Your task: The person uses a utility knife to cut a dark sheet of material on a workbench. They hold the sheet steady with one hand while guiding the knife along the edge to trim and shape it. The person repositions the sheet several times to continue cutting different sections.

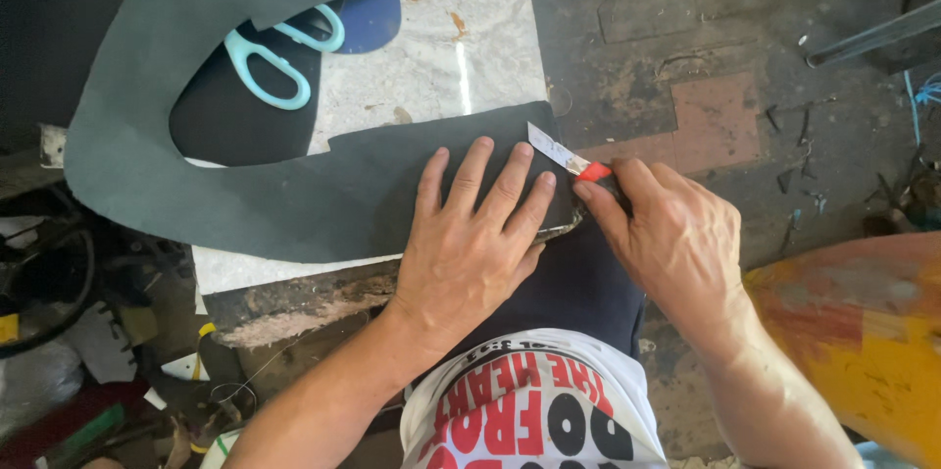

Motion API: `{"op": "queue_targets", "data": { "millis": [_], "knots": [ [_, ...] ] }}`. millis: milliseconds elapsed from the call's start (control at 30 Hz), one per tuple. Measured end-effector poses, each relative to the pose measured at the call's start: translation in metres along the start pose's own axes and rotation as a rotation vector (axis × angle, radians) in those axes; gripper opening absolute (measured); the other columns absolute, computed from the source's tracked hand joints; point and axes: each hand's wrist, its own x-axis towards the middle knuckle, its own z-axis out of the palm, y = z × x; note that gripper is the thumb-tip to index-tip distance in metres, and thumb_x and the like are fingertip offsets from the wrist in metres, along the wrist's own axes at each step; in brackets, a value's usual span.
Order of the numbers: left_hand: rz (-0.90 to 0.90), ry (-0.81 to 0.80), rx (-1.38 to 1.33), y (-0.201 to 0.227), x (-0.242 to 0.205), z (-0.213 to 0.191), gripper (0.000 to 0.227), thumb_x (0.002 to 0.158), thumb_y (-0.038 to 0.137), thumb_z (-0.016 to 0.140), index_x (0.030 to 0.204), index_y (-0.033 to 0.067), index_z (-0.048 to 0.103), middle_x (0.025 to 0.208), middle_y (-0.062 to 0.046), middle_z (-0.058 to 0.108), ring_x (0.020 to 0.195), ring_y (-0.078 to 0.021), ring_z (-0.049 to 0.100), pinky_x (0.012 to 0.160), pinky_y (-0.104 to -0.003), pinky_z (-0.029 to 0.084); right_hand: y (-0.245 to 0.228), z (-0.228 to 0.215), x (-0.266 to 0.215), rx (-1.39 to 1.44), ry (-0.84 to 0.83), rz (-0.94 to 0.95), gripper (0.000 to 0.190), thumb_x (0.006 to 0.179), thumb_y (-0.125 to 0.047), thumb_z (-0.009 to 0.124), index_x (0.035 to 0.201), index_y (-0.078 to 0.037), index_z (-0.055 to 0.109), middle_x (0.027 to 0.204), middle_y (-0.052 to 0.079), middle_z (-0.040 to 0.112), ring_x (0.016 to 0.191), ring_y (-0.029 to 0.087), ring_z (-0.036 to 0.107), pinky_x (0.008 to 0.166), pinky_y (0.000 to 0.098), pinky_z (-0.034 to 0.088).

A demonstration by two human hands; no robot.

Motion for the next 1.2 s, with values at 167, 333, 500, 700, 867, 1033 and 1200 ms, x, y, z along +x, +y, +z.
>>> {"op": "queue_targets", "data": {
  "millis": [167,333,500,700,867,1033,1200],
  "knots": [
    [-0.001,-0.025,-0.011,-0.001,0.000,0.001,0.064,0.079,0.041,0.086,0.135,0.0172,0.068,0.146,-0.011,0.057,0.132,-0.0378,0.053,0.105,-0.062,0.044,-0.002,-0.003,0.004,-0.006,0.009,-0.014,0.041,0.110,-0.053,0.061,0.089,-0.017,0.060,0.070,0.003,0.059,0.064,0.029,0.065,0.049,0.0413,0.043],
    [-0.008,-0.031,-0.023,0.000,-0.001,0.001,0.067,0.077,0.042,0.087,0.135,0.0173,0.067,0.147,-0.011,0.056,0.133,-0.0379,0.052,0.106,-0.062,0.043,-0.003,0.000,0.001,-0.002,0.028,-0.033,0.043,0.111,-0.052,0.060,0.088,-0.015,0.056,0.068,0.004,0.055,0.060,0.028,0.062,0.049,0.0409,0.042],
    [-0.007,0.020,-0.027,0.000,0.001,0.000,0.055,0.081,0.037,0.085,0.130,0.0170,0.071,0.143,-0.011,0.058,0.129,-0.0372,0.056,0.103,-0.061,0.045,-0.004,0.001,0.008,-0.023,0.039,-0.015,0.037,0.110,-0.054,0.062,0.096,-0.019,0.063,0.075,0.002,0.063,0.068,0.029,0.068,0.051,0.0415,0.045],
    [-0.014,-0.003,-0.031,0.000,-0.001,0.001,0.063,0.077,0.041,0.087,0.133,0.0178,0.068,0.144,-0.011,0.058,0.130,-0.0374,0.054,0.105,-0.061,0.044,-0.002,-0.001,-0.003,-0.018,0.014,-0.007,0.040,0.110,-0.052,0.061,0.090,-0.017,0.060,0.072,0.004,0.060,0.067,0.030,0.066,0.051,0.0423,0.043],
    [-0.003,0.017,-0.018,0.000,0.001,0.002,0.060,0.079,0.040,0.087,0.131,0.0176,0.070,0.144,-0.011,0.059,0.129,-0.0372,0.056,0.103,-0.061,0.045,-0.002,0.002,0.013,0.000,0.037,-0.023,0.038,0.110,-0.052,0.063,0.093,-0.018,0.061,0.074,0.003,0.062,0.067,0.029,0.066,0.050,0.0415,0.043],
    [-0.012,0.023,-0.016,-0.001,0.001,-0.001,0.060,0.078,0.039,0.088,0.131,0.0173,0.070,0.143,-0.011,0.059,0.129,-0.0370,0.056,0.104,-0.060,0.045,-0.002,-0.005,0.013,-0.025,0.021,-0.034,0.039,0.111,-0.052,0.061,0.092,-0.018,0.061,0.077,0.003,0.064,0.069,0.029,0.068,0.052,0.0400,0.045],
    [-0.007,0.035,-0.020,0.000,0.001,0.000,0.057,0.080,0.038,0.088,0.130,0.0174,0.071,0.143,-0.010,0.059,0.128,-0.0369,0.056,0.103,-0.060,0.046,0.000,0.008,0.022,-0.018,0.036,-0.024,0.049,0.113,-0.055,0.060,0.083,-0.016,0.054,0.070,0.003,0.057,0.063,0.031,0.062,0.049,0.0433,0.042]
  ]
}}
